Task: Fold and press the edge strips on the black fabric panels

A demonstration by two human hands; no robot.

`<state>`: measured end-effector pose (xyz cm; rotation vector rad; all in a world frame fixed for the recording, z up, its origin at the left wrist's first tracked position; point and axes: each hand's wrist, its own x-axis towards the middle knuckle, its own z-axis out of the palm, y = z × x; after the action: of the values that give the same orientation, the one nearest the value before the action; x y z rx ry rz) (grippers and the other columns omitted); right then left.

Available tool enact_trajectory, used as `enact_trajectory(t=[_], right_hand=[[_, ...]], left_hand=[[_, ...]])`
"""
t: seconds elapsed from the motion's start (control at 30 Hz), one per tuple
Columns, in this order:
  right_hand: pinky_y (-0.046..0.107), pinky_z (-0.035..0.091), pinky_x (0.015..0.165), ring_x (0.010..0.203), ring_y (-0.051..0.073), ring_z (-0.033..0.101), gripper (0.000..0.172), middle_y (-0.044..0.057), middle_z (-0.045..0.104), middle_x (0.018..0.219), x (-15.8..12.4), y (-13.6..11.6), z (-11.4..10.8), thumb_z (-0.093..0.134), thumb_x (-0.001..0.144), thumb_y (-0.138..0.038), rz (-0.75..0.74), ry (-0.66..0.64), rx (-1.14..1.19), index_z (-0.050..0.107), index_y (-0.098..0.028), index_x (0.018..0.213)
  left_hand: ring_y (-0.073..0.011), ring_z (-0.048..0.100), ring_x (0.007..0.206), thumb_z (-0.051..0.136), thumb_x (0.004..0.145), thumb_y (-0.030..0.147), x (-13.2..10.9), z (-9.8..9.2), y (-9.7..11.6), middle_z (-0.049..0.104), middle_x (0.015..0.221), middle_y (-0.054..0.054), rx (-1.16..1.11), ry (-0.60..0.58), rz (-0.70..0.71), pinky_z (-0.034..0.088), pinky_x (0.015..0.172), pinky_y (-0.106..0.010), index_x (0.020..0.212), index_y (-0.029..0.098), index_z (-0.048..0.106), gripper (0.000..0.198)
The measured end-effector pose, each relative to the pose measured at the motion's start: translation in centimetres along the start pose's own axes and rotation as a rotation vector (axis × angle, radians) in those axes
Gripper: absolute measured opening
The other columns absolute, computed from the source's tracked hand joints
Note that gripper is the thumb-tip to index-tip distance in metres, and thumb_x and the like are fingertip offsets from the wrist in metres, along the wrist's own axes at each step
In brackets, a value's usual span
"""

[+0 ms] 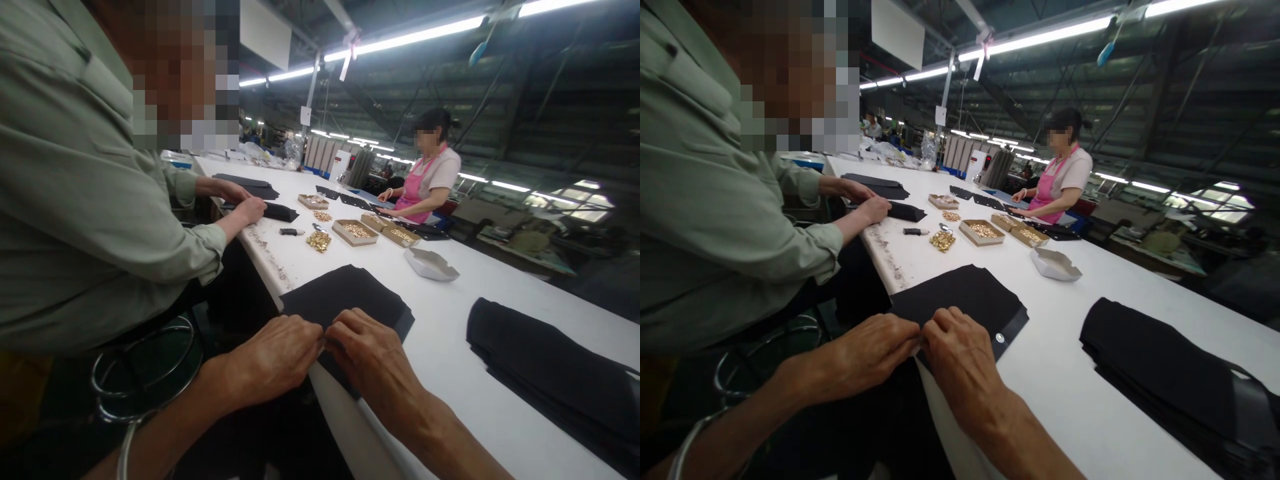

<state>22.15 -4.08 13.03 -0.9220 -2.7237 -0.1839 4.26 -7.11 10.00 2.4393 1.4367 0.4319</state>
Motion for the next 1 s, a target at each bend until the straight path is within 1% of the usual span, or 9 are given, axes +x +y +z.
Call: enact_trajectory(t=[0.17, 0.27, 0.33, 0.4, 0.5, 0.63, 0.7, 0.83, 1.0], right_hand=[[0.026, 0.037, 0.061, 0.069, 0.013, 0.053, 0.013, 0.001, 0.061, 0.077, 0.0, 0.4, 0.2, 0.064, 0.083, -0.008, -0.016, 0.003, 0.002, 0.061, -0.017, 0.075], [0.026, 0.036, 0.060, 0.067, 0.013, 0.051, 0.016, 0.001, 0.059, 0.073, -0.2, 0.4, 0.3, 0.061, 0.085, -0.007, -0.033, 0.009, 0.024, 0.059, -0.017, 0.072], [0.026, 0.036, 0.059, 0.066, 0.013, 0.050, 0.017, 0.001, 0.058, 0.073, -0.2, 0.4, 0.3, 0.059, 0.087, -0.008, -0.047, 0.027, 0.050, 0.059, -0.017, 0.072], [0.026, 0.036, 0.059, 0.066, 0.013, 0.049, 0.018, 0.001, 0.058, 0.074, -0.2, 0.2, 0.3, 0.056, 0.089, -0.009, -0.068, 0.064, 0.062, 0.058, -0.017, 0.072], [0.027, 0.036, 0.060, 0.066, 0.013, 0.047, 0.020, 0.002, 0.058, 0.074, -0.2, -0.4, 0.4, 0.053, 0.089, -0.008, -0.113, 0.135, 0.025, 0.057, -0.017, 0.072], [0.030, 0.037, 0.061, 0.066, 0.016, 0.046, 0.024, 0.003, 0.057, 0.070, 0.0, -1.3, 0.5, 0.050, 0.090, -0.008, -0.140, 0.238, -0.063, 0.056, -0.016, 0.068], [0.030, 0.039, 0.062, 0.066, 0.016, 0.048, 0.026, 0.004, 0.057, 0.070, 0.0, -1.5, 0.5, 0.048, 0.092, -0.010, -0.113, 0.271, -0.034, 0.057, -0.016, 0.068], [0.024, 0.046, 0.064, 0.073, 0.013, 0.059, 0.020, 0.004, 0.064, 0.082, 0.1, -1.0, 0.5, 0.051, 0.093, -0.013, 0.019, 0.336, 0.234, 0.066, -0.017, 0.080], [0.022, 0.048, 0.065, 0.074, 0.012, 0.062, 0.013, 0.004, 0.065, 0.084, 0.0, -0.2, 1.3, 0.058, 0.089, -0.015, 0.151, 0.423, 0.433, 0.069, -0.018, 0.083]], left_hand=[[-0.0214, 0.060, 0.087, 0.029, 0.097, 0.025, 0.2, -0.3, 0.2, 0.065, 0.091, -0.007, -0.011, -0.030, 0.022, 0.041, 0.079, -0.033, 0.088, 0.016, 0.056, 0.030], [-0.0190, 0.059, 0.081, 0.032, 0.095, 0.025, 0.5, -0.7, 0.3, 0.063, 0.083, -0.005, -0.094, -0.003, -0.013, 0.038, 0.076, -0.031, 0.080, 0.017, 0.054, 0.028], [-0.0132, 0.051, 0.067, 0.037, 0.092, 0.024, 0.7, -1.0, 0.3, 0.055, 0.068, 0.001, -0.211, 0.042, -0.017, 0.034, 0.067, -0.027, 0.068, 0.018, 0.048, 0.027], [-0.0086, 0.038, 0.056, 0.041, 0.087, 0.021, 0.8, -1.1, 0.2, 0.042, 0.057, 0.005, -0.400, 0.066, -0.018, 0.027, 0.058, -0.026, 0.059, 0.018, 0.039, 0.028], [-0.0072, 0.028, 0.054, 0.043, 0.082, 0.018, 0.8, -0.9, -0.3, 0.030, 0.055, 0.007, -0.633, 0.089, -0.028, 0.021, 0.053, -0.026, 0.056, 0.018, 0.035, 0.027], [-0.0067, 0.030, 0.056, 0.044, 0.080, 0.019, 0.9, -0.2, -0.9, 0.032, 0.056, 0.007, -0.773, 0.122, -0.051, 0.022, 0.052, -0.023, 0.057, 0.017, 0.040, 0.023], [-0.0064, 0.032, 0.054, 0.044, 0.082, 0.022, 0.9, 0.2, -1.2, 0.036, 0.056, 0.007, -0.858, 0.134, -0.067, 0.023, 0.051, -0.022, 0.059, 0.016, 0.044, 0.024], [-0.0061, 0.036, 0.053, 0.045, 0.087, 0.036, 1.2, 0.9, -1.2, 0.043, 0.058, 0.006, -1.083, 0.140, -0.091, 0.027, 0.052, -0.021, 0.067, 0.015, 0.052, 0.029], [-0.0051, 0.037, 0.054, 0.060, 0.081, 0.043, 1.9, 1.8, -0.6, 0.048, 0.060, 0.006, -1.293, 0.190, -0.086, 0.027, 0.054, -0.019, 0.074, 0.014, 0.055, 0.031]])
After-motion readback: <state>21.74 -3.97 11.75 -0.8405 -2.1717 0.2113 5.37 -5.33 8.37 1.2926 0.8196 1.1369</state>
